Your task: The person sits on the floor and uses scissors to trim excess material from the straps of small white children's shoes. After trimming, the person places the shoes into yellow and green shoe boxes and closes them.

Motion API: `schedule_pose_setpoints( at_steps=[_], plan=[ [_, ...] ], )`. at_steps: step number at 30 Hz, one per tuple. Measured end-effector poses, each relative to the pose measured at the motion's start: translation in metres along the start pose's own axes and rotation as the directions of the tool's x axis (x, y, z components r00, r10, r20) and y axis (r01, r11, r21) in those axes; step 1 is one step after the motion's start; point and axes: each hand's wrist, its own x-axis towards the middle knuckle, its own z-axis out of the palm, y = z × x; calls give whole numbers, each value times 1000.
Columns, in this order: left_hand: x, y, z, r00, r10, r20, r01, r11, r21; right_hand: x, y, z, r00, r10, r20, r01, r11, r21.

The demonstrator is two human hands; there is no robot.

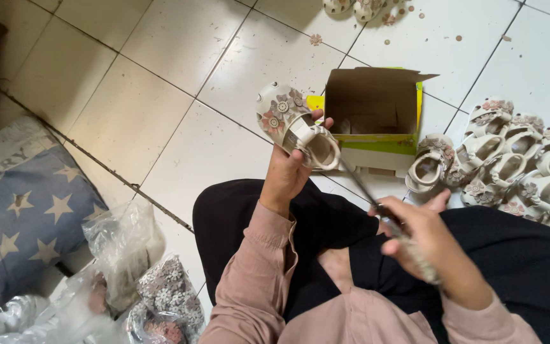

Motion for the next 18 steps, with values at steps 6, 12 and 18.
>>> schedule_pose_setpoints(
  at_steps=[6, 12, 18],
  plan=[
    [4, -10, 3, 1000, -8, -19, 8, 1000, -12, -11, -19, 37, 864, -466, 189, 486, 679, -550],
    [5, -10, 4, 999, -19, -43, 18, 999, -29, -9, -25, 37, 918, -365, 152, 392, 781, -487],
    [5, -8, 4, 999, -10, -43, 13, 997, 71, -5, -15, 27, 929, -326, 177, 370, 797, -478]
  ],
)
